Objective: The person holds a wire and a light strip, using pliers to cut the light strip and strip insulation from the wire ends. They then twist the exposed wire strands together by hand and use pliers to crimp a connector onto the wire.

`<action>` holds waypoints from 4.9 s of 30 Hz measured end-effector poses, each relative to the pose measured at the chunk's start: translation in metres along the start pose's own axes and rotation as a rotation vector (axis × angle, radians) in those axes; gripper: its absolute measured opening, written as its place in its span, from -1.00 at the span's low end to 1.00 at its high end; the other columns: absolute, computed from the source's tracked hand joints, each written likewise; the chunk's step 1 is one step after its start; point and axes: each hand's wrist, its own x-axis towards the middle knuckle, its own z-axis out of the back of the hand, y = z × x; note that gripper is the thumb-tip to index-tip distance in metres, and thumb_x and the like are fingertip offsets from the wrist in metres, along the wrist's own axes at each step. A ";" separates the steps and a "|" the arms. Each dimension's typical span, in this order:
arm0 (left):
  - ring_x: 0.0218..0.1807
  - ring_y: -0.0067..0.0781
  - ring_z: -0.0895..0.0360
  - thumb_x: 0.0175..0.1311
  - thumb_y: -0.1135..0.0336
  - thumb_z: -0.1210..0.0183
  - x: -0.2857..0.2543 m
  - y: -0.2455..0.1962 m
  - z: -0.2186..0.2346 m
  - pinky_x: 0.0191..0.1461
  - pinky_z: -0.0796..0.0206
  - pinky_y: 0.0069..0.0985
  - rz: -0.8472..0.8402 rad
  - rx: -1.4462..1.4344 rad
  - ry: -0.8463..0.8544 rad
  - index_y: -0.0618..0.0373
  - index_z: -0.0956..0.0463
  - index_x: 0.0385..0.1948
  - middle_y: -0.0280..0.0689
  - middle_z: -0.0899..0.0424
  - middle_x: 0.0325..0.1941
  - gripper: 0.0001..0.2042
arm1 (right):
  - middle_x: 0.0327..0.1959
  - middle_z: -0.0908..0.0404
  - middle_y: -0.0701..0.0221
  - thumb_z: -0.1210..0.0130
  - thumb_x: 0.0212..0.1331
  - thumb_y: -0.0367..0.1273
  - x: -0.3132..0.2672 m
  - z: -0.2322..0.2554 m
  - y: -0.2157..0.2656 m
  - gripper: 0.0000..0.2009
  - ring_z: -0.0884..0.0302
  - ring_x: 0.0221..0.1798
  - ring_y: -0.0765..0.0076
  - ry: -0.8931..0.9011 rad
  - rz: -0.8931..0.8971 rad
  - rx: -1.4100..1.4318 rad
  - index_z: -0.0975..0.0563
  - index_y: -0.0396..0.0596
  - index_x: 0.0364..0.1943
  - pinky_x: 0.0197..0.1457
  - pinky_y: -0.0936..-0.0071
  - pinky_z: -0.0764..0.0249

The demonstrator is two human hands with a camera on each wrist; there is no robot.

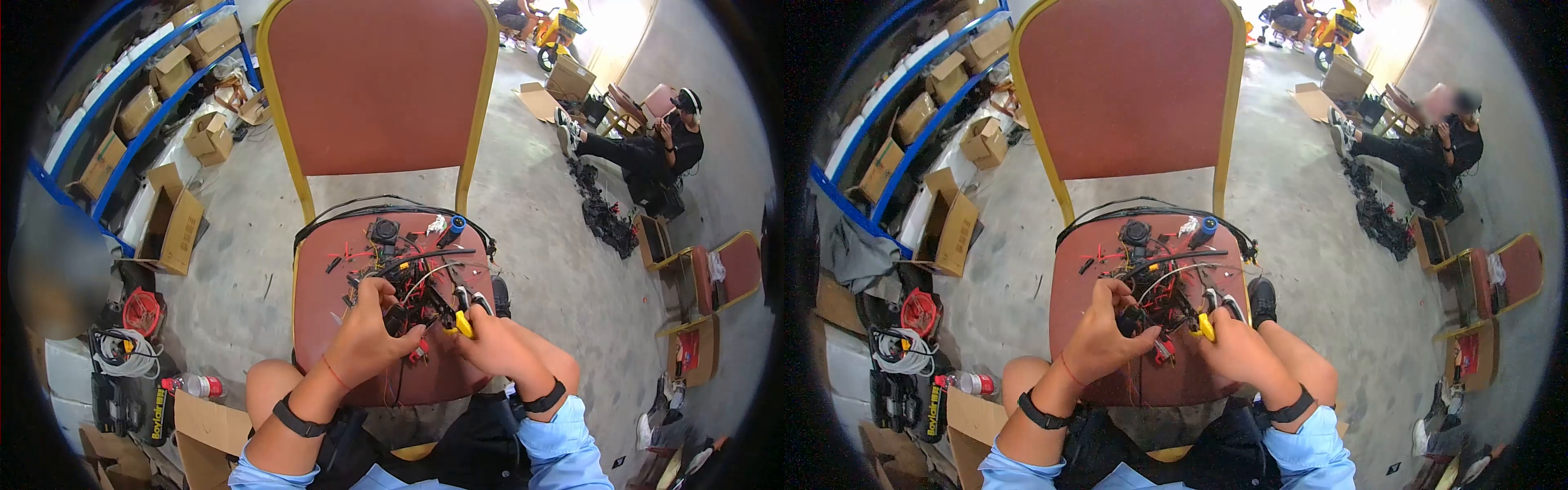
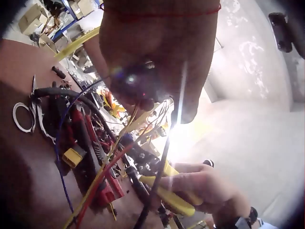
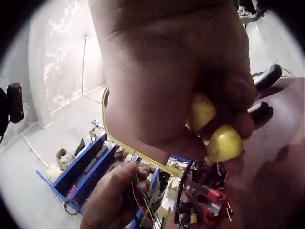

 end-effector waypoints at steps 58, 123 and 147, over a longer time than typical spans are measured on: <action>-0.26 0.08 -0.69 0.16 0.21 -0.30 -0.006 -0.017 -0.008 -0.19 -0.52 -0.21 0.067 0.182 0.120 0.33 -0.59 -0.22 0.08 -0.69 -0.36 -0.68 | 0.26 -0.43 -0.12 0.02 0.07 -0.64 -0.014 -0.013 0.013 -0.35 -0.36 0.38 -0.17 0.055 0.330 0.508 -0.24 -0.25 0.37 0.40 0.21 -0.33; -0.17 0.12 -0.62 0.06 0.28 -0.35 -0.017 -0.011 -0.010 -0.05 -0.46 -0.09 -0.089 0.418 0.070 0.29 -0.54 -0.24 0.01 -0.65 -0.32 -0.69 | 0.04 -0.59 0.00 -0.22 0.04 -0.49 -0.003 -0.033 0.019 -0.43 -0.55 0.13 -0.19 -0.065 0.366 0.380 -0.39 -0.15 0.23 0.12 0.15 -0.52; -0.20 0.15 -0.59 0.04 0.31 -0.34 -0.017 -0.015 -0.009 -0.12 -0.43 -0.05 -0.078 0.411 0.020 0.24 -0.45 -0.33 0.03 -0.61 -0.36 -0.72 | -0.06 -0.64 0.01 -0.17 -0.03 -0.53 0.002 -0.038 0.020 -0.42 -0.60 0.02 -0.17 -0.134 0.389 0.393 -0.46 -0.08 0.22 0.05 0.09 -0.54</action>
